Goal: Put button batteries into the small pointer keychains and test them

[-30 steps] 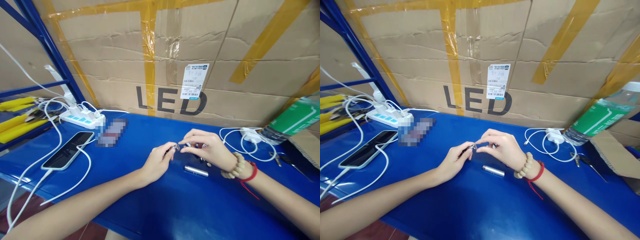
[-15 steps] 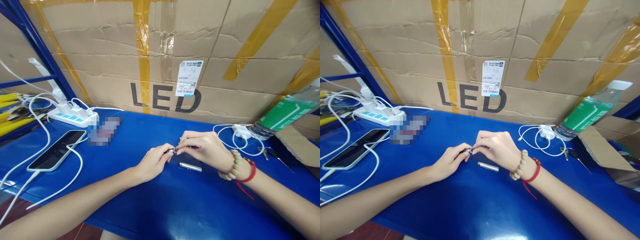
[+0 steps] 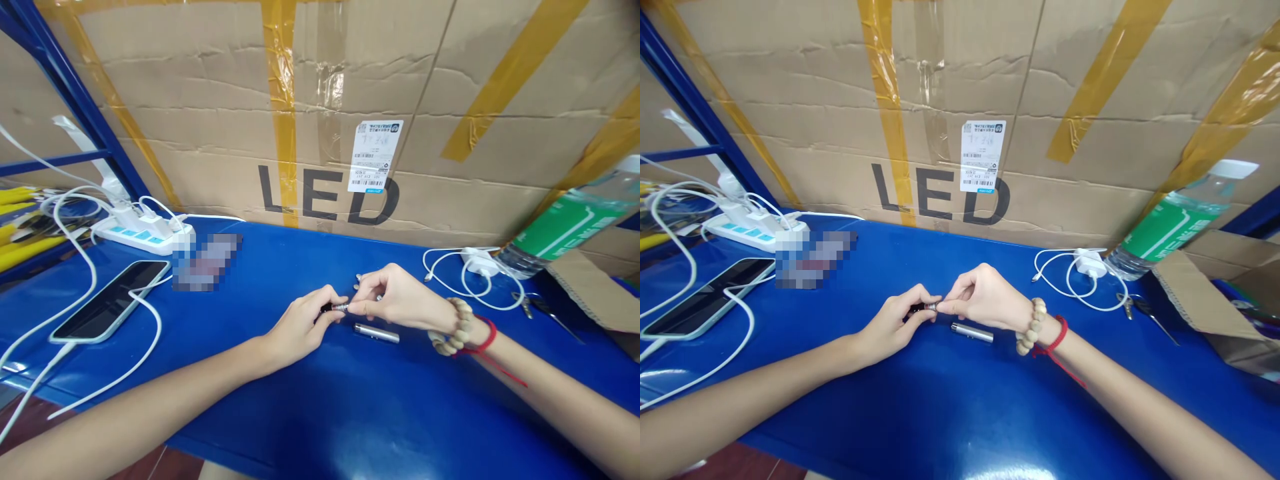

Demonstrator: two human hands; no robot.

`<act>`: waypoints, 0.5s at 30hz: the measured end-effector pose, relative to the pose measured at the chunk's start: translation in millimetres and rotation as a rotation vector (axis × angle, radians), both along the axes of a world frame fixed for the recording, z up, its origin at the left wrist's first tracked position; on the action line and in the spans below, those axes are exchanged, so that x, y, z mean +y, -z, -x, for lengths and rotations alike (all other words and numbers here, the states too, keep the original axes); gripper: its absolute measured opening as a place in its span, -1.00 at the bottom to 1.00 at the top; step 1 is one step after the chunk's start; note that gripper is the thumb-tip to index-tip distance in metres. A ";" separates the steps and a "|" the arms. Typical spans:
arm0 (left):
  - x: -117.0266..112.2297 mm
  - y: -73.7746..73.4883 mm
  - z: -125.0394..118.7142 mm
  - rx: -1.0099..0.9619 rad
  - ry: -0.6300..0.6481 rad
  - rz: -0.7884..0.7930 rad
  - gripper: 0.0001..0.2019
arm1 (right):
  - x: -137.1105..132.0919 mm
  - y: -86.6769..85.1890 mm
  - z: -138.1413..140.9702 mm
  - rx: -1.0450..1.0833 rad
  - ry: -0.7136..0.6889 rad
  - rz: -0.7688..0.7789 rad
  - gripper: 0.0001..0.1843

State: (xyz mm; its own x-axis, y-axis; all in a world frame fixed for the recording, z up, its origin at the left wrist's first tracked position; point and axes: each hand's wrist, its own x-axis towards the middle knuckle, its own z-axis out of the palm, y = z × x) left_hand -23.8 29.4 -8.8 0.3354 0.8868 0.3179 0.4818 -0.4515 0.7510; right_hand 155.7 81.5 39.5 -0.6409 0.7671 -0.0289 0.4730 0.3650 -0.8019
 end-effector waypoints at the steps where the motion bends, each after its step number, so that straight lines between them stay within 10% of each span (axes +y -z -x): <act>1: 0.4 0.4 -0.2 -0.002 -0.012 -0.022 -0.92 | 0.4 1.0 0.2 0.007 0.010 0.064 -0.73; 15: 2.1 -3.8 -2.6 0.053 -0.117 -0.143 -0.82 | 6.0 5.4 1.0 0.098 0.037 0.376 -0.68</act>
State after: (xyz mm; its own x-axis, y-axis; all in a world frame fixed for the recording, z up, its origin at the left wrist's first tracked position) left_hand -21.1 31.5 -5.0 0.2526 0.8676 0.4283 0.5742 -0.4907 0.6553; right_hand 154.8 87.4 34.1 -0.6268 0.7373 -0.2522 0.3949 0.0216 -0.9185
